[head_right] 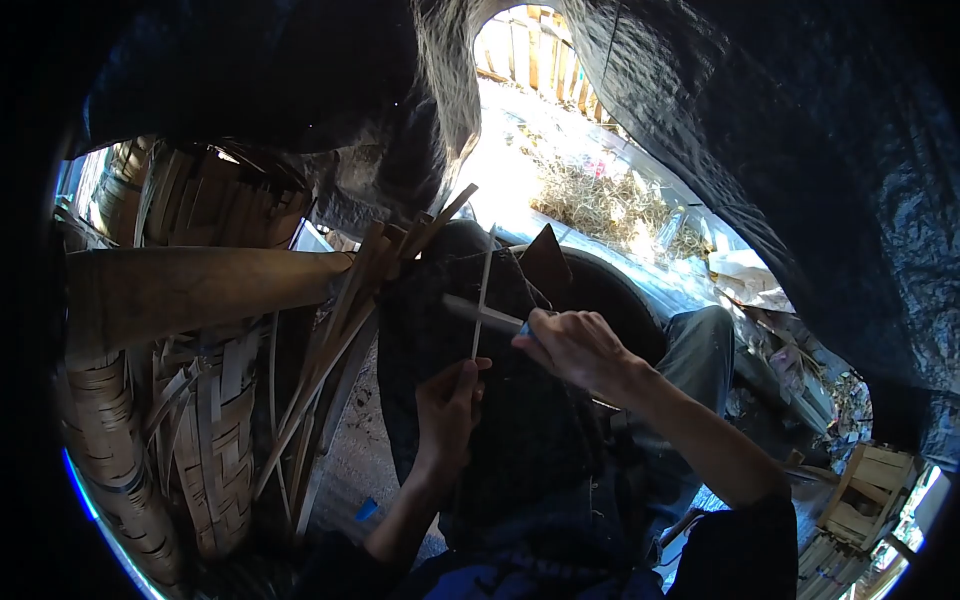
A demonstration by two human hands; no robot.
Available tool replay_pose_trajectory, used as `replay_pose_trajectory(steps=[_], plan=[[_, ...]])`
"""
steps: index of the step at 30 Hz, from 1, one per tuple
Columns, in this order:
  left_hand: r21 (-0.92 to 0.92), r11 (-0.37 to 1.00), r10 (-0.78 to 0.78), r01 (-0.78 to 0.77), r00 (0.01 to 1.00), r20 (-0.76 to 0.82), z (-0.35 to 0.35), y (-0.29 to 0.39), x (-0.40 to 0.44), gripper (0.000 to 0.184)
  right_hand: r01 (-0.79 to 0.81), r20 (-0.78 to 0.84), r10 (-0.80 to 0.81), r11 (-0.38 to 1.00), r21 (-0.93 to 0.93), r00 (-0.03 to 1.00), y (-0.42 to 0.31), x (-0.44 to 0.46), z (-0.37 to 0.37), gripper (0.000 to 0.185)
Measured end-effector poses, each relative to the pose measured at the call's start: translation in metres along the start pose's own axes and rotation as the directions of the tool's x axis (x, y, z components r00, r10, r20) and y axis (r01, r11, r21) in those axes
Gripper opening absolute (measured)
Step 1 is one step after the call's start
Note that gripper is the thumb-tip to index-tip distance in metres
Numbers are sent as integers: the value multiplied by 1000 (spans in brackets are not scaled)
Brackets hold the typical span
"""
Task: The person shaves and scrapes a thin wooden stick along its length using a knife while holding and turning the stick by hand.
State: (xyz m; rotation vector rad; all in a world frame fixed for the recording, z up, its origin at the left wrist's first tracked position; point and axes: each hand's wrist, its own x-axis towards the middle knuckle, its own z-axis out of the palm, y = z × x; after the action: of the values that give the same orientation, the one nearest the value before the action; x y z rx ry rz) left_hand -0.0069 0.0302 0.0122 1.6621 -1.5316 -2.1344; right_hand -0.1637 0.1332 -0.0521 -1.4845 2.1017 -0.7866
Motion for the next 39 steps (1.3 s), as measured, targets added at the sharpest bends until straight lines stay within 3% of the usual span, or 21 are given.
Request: replay_pose_trajectory(steps=[1, 6, 8, 9, 10, 11, 12, 14, 16, 17, 19, 20, 21, 22, 23, 24, 26, 27, 29, 36, 39], plan=[[16, 1000, 15, -15, 1000, 12, 2, -2, -3, 23, -20, -116, 17, 1000, -21, 993, 8, 3, 1, 32], [-20, 1000, 25, -24, 999, 38, -2, -1, -2, 23, -5, 23, 4, 999, 37, 1000, 42, 38, -13, 30], [-20, 1000, 2, -1, 999, 43, -4, -1, -4, 22, 51, -205, -50, 999, -1, 977, 59, 56, -15, 27], [-29, 1000, 13, -11, 999, 47, -3, 0, -4, 22, 50, -224, -46, 999, 9, 973, 73, 70, -17, 24], [-34, 999, 5, -3, 999, 44, -2, 1, -5, 22, 212, -412, -261, 964, -162, 873, 98, 82, -6, 21], [-33, 999, -4, 5, 999, 41, -3, 2, -6, 22, 289, -401, -451, 869, -401, 797, 118, 96, -9, 22], [-33, 999, 5, -3, 999, 41, -2, 4, -5, 22, 65, -375, -158, 966, -249, 913, 131, 109, -17, 25], [-43, 999, 9, -7, 999, 53, -2, 5, -5, 22, -321, -375, 223, 921, -222, 900, 133, 130, -42, 35], [-82, 997, 9, -6, 999, 37, 1, 7, -5, 23, -348, -467, 293, 937, -33, 834, 117, 128, -56, 43], [-123, 992, 13, -10, 1000, 24, 2, 9, -4, 24, -262, -523, 265, 962, 81, 810, 107, 122, -53, 45], [-128, 992, -10, 12, 1000, 12, 3, 14, -4, 25, -299, -449, 433, 892, 340, 781, 61, 91, -50, 47], [-116, 993, -31, 32, 999, 6, 3, 17, -3, 27, -302, -344, 448, 865, 401, 825, 44, 72, -48, 46], [-118, 993, -30, 31, 1000, 5, 3, 18, -2, 27, -236, -352, 364, 903, 358, 862, 27, 54, -43, 42], [-97, 995, -22, 24, 1000, 22, 2, 18, -1, 27, -174, -311, 216, 972, 158, 925, 9, 36, -49, 33], [-71, 997, -17, 19, 999, 38, 0, 18, -2, 28, -125, -226, 187, 957, 262, 956, 6, 23, -42, 30], [-58, 998, -18, 20, 999, 35, -1, 18, -3, 28, -126, -230, 192, 954, 274, 954, -4, 11, -36, 30], [-20, 998, -51, 52, 997, 62, -3, 22, -6, 28, 0, -164, 51, 956, 293, 985, -25, -7, -34, 29], [-10, 999, -44, 45, 997, 65, -3, 23, -6, 28, 2, -177, 53, 956, 294, 983, -28, -12, -32, 29], [36, 999, -4, 1, 996, 85, -2, 23, -7, 28, -18, -40, 29, 966, 257, 999, -29, -18, -28, 29], [111, 986, 112, -126, 986, 126, -3, 24, -3, 28, -16, -49, 30, 967, 256, 998, -20, -15, -22, 32], [183, 957, 225, -226, 974, 27, 6, 20, -1, 24, -11, -66, 25, 979, 202, 997, -23, -11, -27, 33]])
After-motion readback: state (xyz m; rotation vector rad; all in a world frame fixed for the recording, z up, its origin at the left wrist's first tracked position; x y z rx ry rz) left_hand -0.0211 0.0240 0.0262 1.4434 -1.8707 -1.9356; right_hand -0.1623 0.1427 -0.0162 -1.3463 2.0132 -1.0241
